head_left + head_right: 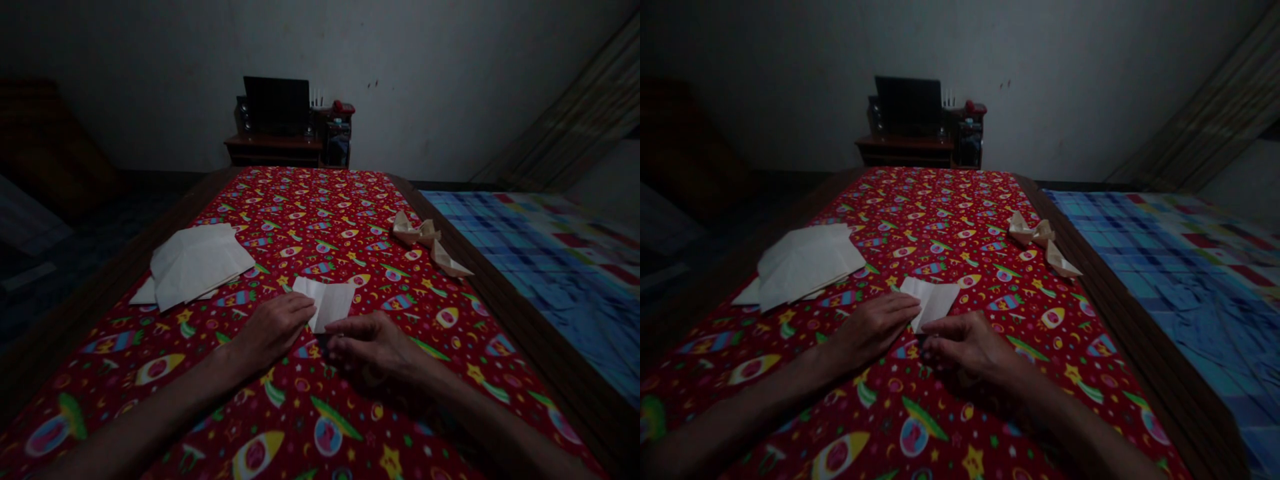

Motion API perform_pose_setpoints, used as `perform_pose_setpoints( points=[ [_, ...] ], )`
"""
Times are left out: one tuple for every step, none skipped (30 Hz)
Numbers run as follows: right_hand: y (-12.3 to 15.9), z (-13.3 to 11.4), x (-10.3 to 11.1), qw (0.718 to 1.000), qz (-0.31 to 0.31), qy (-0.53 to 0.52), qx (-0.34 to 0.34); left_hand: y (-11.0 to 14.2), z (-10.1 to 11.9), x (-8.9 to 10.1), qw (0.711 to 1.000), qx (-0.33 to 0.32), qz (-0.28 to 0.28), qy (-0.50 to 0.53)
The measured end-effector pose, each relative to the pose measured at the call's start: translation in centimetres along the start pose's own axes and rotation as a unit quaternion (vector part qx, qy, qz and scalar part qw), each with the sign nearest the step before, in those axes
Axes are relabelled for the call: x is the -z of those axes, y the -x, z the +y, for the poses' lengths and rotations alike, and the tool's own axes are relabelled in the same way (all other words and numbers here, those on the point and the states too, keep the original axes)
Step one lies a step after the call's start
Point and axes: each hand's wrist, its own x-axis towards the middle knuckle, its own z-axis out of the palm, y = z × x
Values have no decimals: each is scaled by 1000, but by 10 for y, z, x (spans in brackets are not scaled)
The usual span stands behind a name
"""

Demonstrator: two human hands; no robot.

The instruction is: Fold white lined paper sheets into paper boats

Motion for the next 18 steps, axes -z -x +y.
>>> perform_pose_setpoints(
  points=[
    [3,-2,4,999,-28,45,10,1,1,-2,1000,4,3,7],
    [5,-4,9,994,-34,102,33,2,2,-4,1000,6,7,11],
    [7,-5,15,984,-17,164,73,3,3,-5,1000,8,10,13],
    [7,-5,21,965,9,234,118,4,4,-6,1000,7,12,16],
    [7,-3,27,935,34,311,168,5,5,-7,1000,6,16,18],
    [6,-1,33,894,55,391,211,5,5,-7,1000,6,20,22],
    [4,2,37,849,75,465,240,6,6,-7,999,5,22,26],
    [1,5,40,804,96,527,257,6,6,-7,999,5,23,30],
    [-1,8,41,764,115,575,270,7,6,-7,999,5,23,33],
    [-4,10,40,729,132,610,281,7,6,-7,999,6,22,34],
    [-6,11,39,703,145,631,295,7,6,-7,999,8,21,35],
    [-7,10,37,683,153,643,312,7,6,-7,999,9,19,35],
    [-8,10,34,670,159,647,328,6,5,-7,999,10,16,35],
    [-8,8,32,663,164,645,342,6,5,-7,999,12,12,34],
    [-8,7,31,659,168,641,354,6,5,-7,999,14,8,35],
    [-8,7,30,657,171,637,365,6,5,-7,999,15,5,35],
    [-7,6,30,655,167,635,373,6,4,-8,999,14,4,37],
    [-6,7,30,654,153,637,378,6,4,-8,999,15,3,38]
  ],
)
